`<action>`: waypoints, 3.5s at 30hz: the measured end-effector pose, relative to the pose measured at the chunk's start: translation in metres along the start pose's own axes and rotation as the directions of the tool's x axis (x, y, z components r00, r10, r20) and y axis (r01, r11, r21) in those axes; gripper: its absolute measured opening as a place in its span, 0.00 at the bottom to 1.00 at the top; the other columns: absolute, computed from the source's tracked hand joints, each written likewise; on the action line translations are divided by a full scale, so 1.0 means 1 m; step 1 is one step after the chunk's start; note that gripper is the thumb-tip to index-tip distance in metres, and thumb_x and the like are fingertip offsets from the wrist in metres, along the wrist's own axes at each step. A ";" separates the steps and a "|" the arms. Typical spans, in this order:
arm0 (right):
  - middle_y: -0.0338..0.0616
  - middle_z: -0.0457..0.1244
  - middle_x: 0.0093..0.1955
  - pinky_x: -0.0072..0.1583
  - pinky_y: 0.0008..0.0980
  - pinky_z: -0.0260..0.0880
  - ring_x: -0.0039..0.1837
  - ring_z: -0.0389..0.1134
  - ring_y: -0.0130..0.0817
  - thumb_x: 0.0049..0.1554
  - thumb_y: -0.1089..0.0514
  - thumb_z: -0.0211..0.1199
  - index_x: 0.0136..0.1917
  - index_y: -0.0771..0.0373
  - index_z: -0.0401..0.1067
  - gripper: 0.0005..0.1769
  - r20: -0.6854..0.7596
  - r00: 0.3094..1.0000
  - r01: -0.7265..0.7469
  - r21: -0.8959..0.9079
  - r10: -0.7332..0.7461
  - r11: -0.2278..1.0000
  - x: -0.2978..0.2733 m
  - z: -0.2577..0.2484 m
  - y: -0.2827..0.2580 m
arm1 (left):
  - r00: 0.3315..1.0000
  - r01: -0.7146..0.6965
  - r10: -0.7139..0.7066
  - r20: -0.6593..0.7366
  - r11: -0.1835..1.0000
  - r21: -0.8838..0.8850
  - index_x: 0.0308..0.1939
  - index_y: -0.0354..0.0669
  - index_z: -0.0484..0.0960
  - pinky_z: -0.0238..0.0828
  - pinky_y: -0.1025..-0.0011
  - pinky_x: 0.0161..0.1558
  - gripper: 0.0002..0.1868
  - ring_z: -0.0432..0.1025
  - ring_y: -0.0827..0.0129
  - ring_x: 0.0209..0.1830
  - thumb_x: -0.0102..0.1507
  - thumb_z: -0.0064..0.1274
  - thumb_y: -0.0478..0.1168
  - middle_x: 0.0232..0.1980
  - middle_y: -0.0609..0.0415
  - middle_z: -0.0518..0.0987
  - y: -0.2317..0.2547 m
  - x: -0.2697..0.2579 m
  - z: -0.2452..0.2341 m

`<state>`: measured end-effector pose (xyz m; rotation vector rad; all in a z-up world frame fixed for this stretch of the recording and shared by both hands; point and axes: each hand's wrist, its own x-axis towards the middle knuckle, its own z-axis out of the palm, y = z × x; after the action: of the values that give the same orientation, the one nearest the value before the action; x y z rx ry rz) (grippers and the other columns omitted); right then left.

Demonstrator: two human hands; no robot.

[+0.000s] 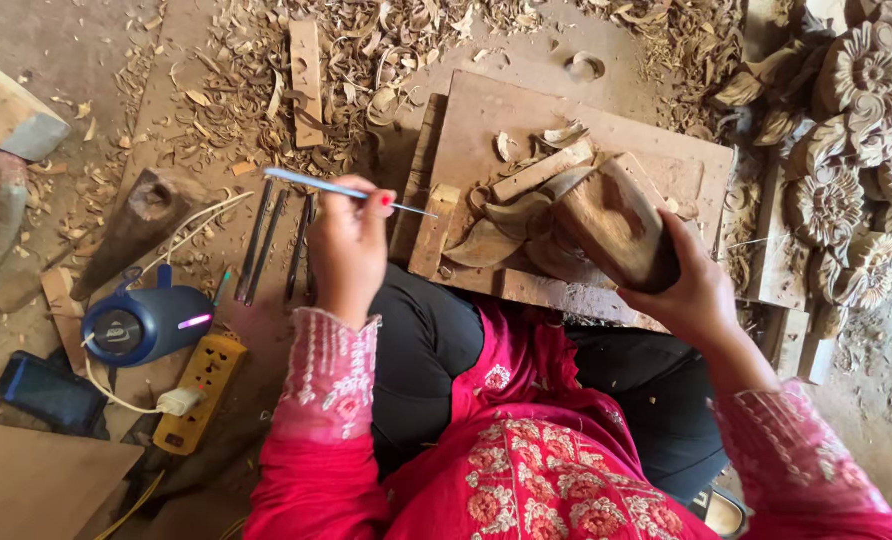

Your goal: The person carves a decorative floral pattern into a rectangular wooden board using a chisel and a wooden mallet. They repeatedly strike the chisel to remove wood shavings and refine the design.

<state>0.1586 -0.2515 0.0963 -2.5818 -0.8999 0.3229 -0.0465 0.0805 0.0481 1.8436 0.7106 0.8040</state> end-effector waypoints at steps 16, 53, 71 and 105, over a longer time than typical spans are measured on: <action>0.61 0.56 0.76 0.73 0.52 0.66 0.76 0.61 0.57 0.51 0.49 0.81 0.79 0.67 0.54 0.53 -0.474 0.781 0.299 -0.287 -0.406 0.910 -0.039 0.043 0.021 | 0.997 -0.043 0.065 0.050 0.933 -0.359 0.50 0.34 0.72 0.77 0.71 0.52 0.07 0.81 0.67 0.47 0.76 0.44 0.36 0.45 0.47 0.84 -0.004 -0.029 0.022; 0.50 0.69 0.55 0.51 0.35 0.74 0.50 0.70 0.35 0.59 0.63 0.57 0.68 0.67 0.71 0.23 0.220 0.762 -0.349 0.932 0.609 0.099 0.110 0.099 0.200 | 0.960 -0.124 -0.118 0.256 0.640 0.759 0.61 0.45 0.79 0.75 0.57 0.48 0.27 0.79 0.52 0.50 0.67 0.45 0.59 0.61 0.46 0.81 -0.073 0.107 0.114; 0.61 0.54 0.73 0.64 0.45 0.69 0.66 0.63 0.48 0.59 0.54 0.54 0.83 0.44 0.19 0.54 0.238 0.839 -0.217 0.971 0.489 -0.100 0.101 0.127 0.105 | 0.780 0.008 -0.574 0.248 0.406 0.914 0.53 0.43 0.80 0.74 0.47 0.48 0.24 0.79 0.42 0.48 0.70 0.43 0.59 0.46 0.39 0.83 -0.033 0.071 0.103; 0.47 0.63 0.61 0.55 0.49 0.71 0.57 0.68 0.49 0.38 0.31 0.79 0.64 0.54 0.67 0.48 0.161 0.945 0.313 -0.178 -0.286 0.933 0.144 -0.047 0.038 | 0.673 0.012 -0.688 0.271 0.376 0.926 0.51 0.40 0.86 0.71 0.48 0.57 0.28 0.75 0.38 0.57 0.67 0.45 0.59 0.54 0.34 0.81 -0.023 0.011 0.116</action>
<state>0.3057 -0.2001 0.1096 -2.5698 -1.4233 0.3332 0.0482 0.0349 -0.0074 2.4738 1.1554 -0.7454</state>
